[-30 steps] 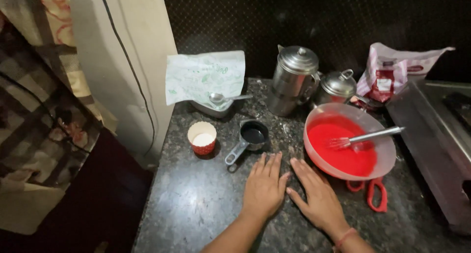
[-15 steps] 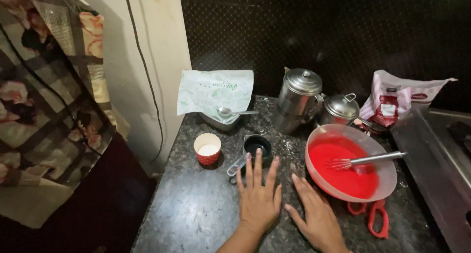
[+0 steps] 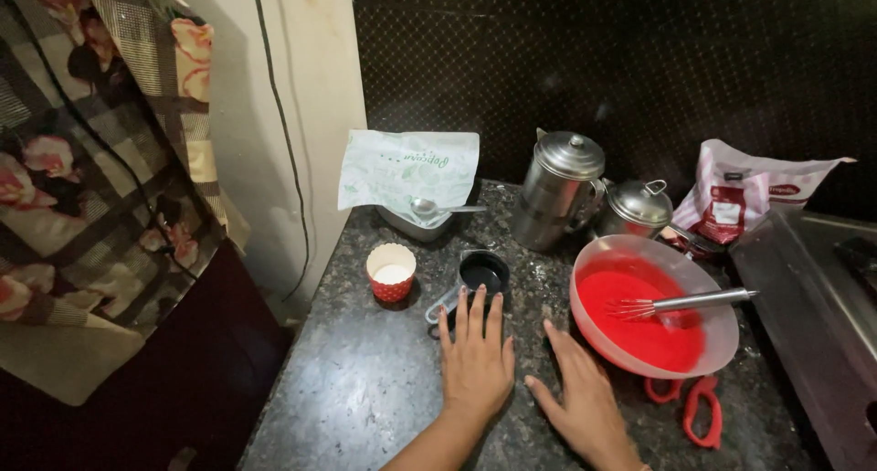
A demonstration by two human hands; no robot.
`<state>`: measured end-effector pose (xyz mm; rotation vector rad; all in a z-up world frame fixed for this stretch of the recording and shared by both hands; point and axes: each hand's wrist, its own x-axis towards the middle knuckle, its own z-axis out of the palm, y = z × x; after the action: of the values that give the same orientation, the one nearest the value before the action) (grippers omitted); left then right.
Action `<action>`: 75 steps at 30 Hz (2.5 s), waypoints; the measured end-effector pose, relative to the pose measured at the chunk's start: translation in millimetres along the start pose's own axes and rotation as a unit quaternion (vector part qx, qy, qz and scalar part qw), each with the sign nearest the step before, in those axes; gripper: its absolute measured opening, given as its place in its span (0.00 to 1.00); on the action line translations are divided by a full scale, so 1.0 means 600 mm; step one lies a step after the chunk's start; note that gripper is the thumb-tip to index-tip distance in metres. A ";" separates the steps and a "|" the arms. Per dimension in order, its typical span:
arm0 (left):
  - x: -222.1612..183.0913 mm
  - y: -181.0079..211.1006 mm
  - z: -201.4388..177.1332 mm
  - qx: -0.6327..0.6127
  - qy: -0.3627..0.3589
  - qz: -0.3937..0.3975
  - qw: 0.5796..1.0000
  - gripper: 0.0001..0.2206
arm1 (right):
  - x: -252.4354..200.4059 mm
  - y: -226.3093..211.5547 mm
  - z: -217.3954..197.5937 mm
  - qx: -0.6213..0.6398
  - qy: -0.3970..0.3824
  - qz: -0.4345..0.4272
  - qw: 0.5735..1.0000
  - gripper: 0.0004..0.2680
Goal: Whisking red batter in a bowl and lining a heart-shaped baking tin with paper.
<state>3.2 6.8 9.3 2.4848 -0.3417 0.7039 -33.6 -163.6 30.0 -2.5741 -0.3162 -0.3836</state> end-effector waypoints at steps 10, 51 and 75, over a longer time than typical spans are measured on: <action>-0.009 -0.002 0.005 0.013 0.026 0.028 0.999 0.30 | 0.090 -0.042 0.025 -0.008 -0.001 -0.047 0.999 0.32; 0.110 -0.144 -0.046 0.073 0.048 -0.254 0.963 0.26 | 0.162 -0.058 0.031 -0.040 0.025 0.111 0.993 0.08; 0.231 -0.125 0.028 -0.148 -0.033 -0.128 0.980 0.23 | 0.267 -0.022 0.073 0.017 0.061 0.084 0.994 0.13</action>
<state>153.2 46.7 41.3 2.2176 -0.1335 0.4319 121.3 -105.5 52.3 -2.5083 -0.0599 -0.4677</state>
